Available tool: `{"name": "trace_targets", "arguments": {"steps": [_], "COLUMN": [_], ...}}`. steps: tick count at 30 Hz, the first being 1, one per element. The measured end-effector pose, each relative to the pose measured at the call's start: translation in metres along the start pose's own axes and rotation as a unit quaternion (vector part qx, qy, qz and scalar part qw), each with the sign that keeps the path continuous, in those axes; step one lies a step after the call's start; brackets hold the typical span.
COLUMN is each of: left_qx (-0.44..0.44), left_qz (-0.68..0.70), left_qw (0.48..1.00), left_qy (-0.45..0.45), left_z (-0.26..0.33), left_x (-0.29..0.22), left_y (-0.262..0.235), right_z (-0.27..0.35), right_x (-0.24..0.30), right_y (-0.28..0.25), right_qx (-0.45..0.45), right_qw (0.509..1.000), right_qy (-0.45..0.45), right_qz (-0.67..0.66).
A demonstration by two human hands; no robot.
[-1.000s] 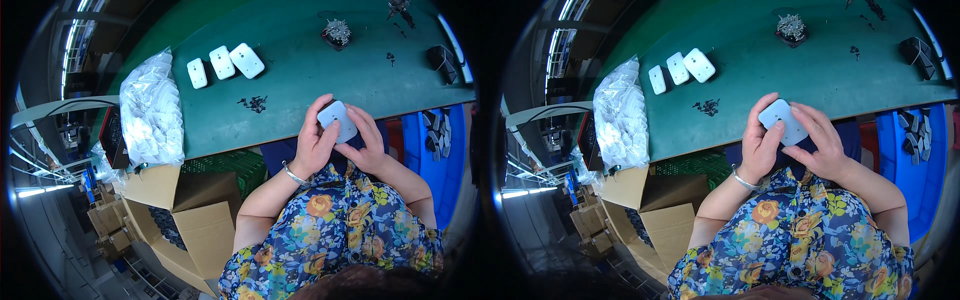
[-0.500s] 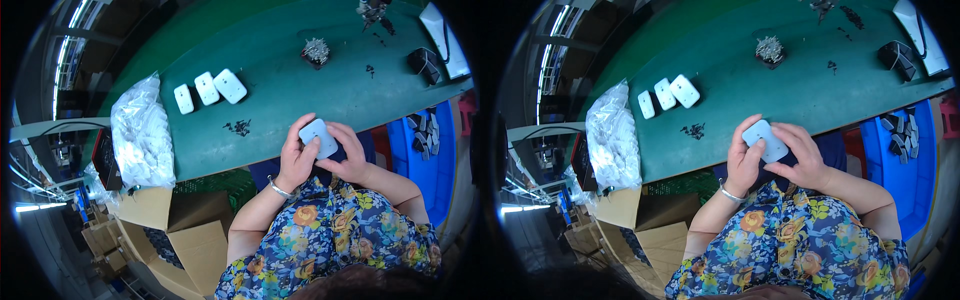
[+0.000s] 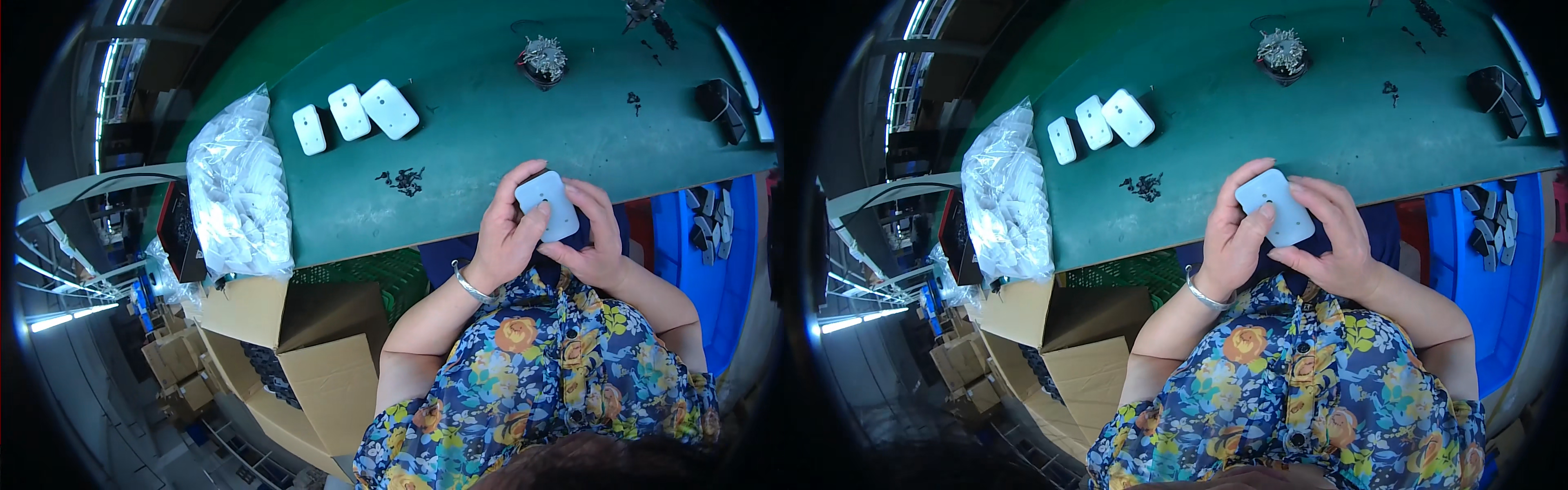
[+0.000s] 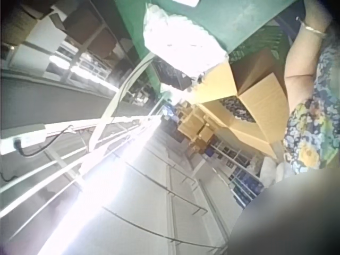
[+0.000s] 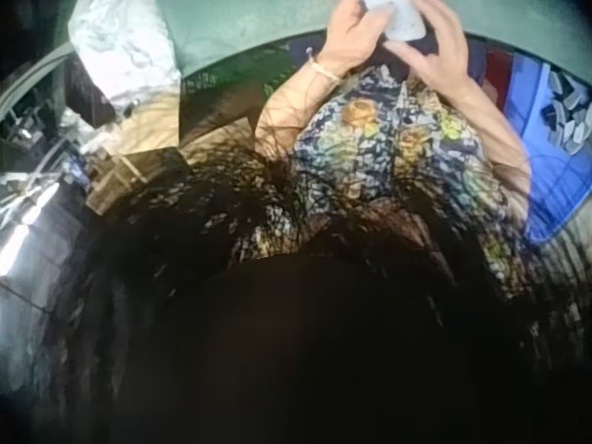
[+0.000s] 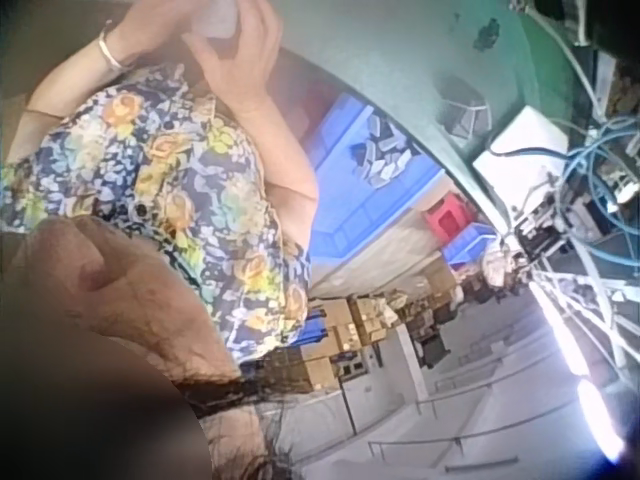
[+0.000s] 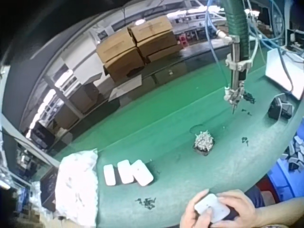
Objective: The person assembles small white electronic devices by inserting circuit boards into white plastic casings and securing them with screws. They use a handheld electric screwdriver to tighten the screws and place the finished units on the green workbench.
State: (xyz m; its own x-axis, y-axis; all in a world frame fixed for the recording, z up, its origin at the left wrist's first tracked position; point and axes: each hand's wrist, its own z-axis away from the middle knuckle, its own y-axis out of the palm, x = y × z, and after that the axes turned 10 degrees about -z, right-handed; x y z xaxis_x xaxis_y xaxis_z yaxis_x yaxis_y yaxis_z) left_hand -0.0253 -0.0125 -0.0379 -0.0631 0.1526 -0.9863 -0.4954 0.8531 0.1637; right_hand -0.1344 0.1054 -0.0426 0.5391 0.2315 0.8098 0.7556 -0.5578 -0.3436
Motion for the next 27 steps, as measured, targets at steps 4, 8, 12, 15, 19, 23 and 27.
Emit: {"name": "trace_targets", "arguments": {"steps": [4,8,12,15,19,23,27], "left_qx": [0.01,0.008,0.0,-0.017,-0.032,-0.086,-0.192], "left_qz": [0.008,0.009,0.019,0.048,0.056,0.064,-0.006], "left_qw": [1.0,1.0,1.0,0.999,0.997,0.989,0.976], "left_qy": [-0.002,0.002,0.01,0.006,0.044,0.099,0.101], "left_z": [0.001,-0.001,0.0,0.008,0.019,0.037,0.101], "left_x": [-0.001,0.001,0.003,0.002,-0.004,-0.016,-0.055], "left_y": [-0.002,-0.001,-0.003,-0.006,-0.011,-0.021,-0.042], "right_z": [0.0,0.0,-0.004,-0.005,0.011,-0.001,-0.032], "right_x": [0.001,0.0,0.001,0.005,-0.009,-0.015,0.026], "right_y": [0.001,0.001,0.001,0.006,0.012,0.022,0.044], "right_qx": [-0.004,-0.005,0.008,0.026,0.037,0.08,0.193], "right_qw": [1.0,1.0,1.0,0.999,0.995,0.99,0.961], "right_qy": [0.003,0.005,0.004,0.015,0.059,0.032,-0.062], "right_qz": [-0.002,0.003,0.011,0.01,-0.078,-0.112,-0.188]}}
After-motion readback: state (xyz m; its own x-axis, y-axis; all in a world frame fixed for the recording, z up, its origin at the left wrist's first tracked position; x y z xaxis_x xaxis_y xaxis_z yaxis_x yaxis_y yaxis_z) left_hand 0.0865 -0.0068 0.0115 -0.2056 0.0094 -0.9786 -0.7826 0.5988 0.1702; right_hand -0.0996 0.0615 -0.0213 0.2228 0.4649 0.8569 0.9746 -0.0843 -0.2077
